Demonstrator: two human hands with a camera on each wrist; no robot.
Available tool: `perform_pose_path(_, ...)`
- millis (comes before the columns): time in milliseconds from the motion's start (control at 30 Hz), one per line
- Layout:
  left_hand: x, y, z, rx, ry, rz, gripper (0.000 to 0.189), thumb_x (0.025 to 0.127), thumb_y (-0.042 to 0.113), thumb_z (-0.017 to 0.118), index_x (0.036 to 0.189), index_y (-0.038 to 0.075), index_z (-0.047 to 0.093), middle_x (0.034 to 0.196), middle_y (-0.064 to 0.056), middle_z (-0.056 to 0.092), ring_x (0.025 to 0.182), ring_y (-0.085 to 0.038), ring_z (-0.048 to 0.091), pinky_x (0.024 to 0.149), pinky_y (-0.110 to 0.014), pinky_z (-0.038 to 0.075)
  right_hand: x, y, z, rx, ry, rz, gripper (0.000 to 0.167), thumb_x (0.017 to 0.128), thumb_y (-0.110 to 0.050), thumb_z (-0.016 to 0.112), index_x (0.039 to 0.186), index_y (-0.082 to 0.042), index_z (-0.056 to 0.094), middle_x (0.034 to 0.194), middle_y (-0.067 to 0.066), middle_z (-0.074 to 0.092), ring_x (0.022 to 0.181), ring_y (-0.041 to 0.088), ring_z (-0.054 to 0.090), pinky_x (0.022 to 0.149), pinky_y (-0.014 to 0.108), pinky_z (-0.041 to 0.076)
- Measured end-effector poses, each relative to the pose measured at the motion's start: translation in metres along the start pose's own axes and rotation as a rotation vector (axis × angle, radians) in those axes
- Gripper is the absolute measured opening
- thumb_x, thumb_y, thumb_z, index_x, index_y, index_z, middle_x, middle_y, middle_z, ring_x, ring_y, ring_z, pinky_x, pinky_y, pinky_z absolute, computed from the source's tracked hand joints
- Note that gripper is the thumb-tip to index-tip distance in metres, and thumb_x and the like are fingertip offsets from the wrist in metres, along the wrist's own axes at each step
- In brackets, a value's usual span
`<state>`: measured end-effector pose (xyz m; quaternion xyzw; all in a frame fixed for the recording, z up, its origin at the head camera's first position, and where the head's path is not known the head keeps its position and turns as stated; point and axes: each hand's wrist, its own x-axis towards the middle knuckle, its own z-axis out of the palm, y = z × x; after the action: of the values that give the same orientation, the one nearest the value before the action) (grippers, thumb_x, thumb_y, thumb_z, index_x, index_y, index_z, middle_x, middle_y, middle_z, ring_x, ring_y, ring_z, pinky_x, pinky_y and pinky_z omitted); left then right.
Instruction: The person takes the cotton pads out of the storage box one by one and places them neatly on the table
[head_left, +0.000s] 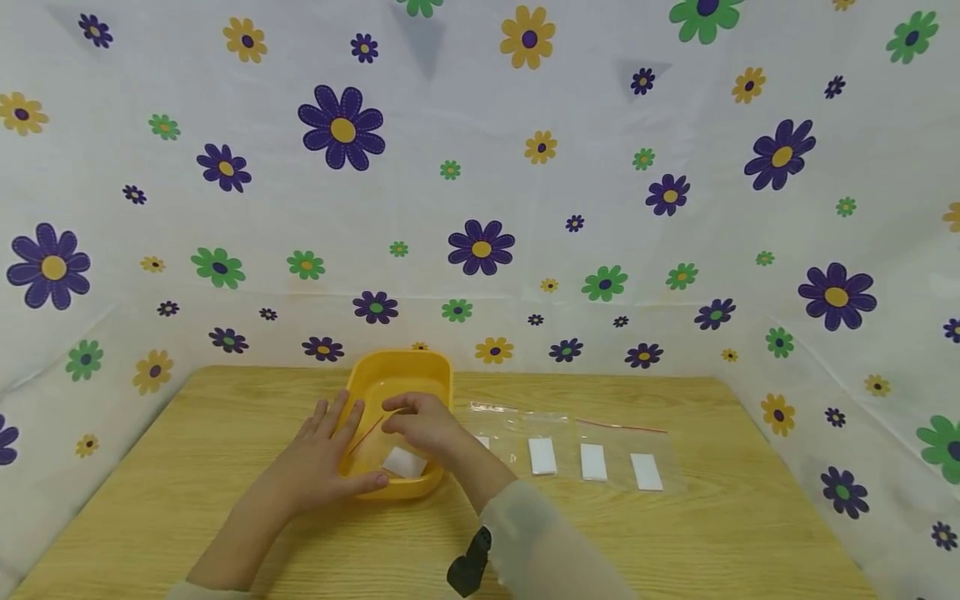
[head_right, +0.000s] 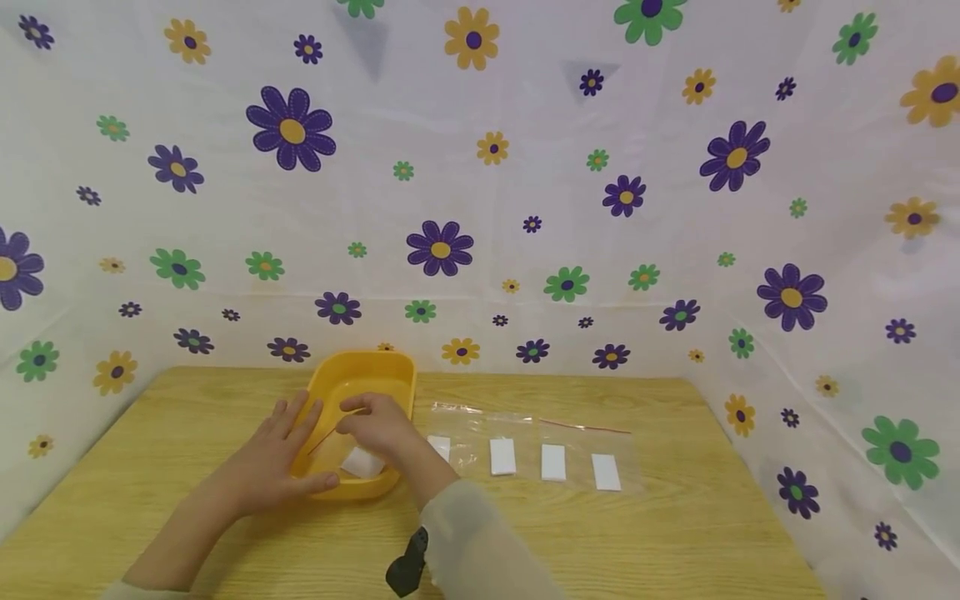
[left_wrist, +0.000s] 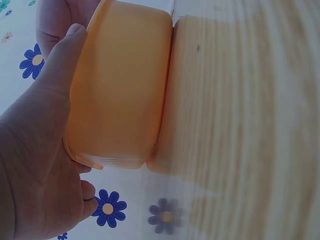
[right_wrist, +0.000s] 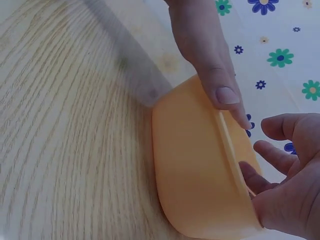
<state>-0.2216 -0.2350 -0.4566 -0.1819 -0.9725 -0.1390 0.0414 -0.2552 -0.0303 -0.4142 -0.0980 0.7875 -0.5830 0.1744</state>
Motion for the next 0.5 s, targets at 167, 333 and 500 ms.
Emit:
perform_pose_path(167,-0.001,0.0,-0.001,0.004,-0.005,-0.005,0.116,0.079,0.085,0.051,0.159,0.005,0.023,0.166,-0.023,0.007,0.147,-0.056,0.006,0.117,-0.066,0.017,0.002,0.001,0.009,-0.05,0.037,0.024,0.032,0.09,-0.021,0.07,0.121,-0.014,0.069,0.121,0.008,0.066,0.104,0.025,0.062,0.094,0.045,0.054)
perform_pose_path(333,-0.001,0.0,-0.001,-0.003,-0.012,-0.013,0.116,0.079,0.084,0.052,0.159,0.006,0.022,0.166,-0.023,0.006,0.147,-0.056,0.005,0.117,-0.066,0.016,0.004,0.004,0.015,-0.095,0.058,0.032,0.037,0.089,-0.02,0.07,0.125,-0.013,0.067,0.136,0.015,0.058,0.121,0.032,0.056,0.1,0.05,0.05)
perform_pose_path(500,-0.002,0.0,-0.001,-0.004,-0.006,-0.008,0.116,0.079,0.084,0.052,0.159,0.006,0.022,0.166,-0.023,0.006,0.147,-0.056,0.005,0.117,-0.066,0.016,0.005,0.006,0.019,-0.144,0.06,0.028,0.038,0.09,-0.02,0.068,0.127,-0.014,0.067,0.139,0.016,0.056,0.127,0.035,0.053,0.105,0.054,0.046)
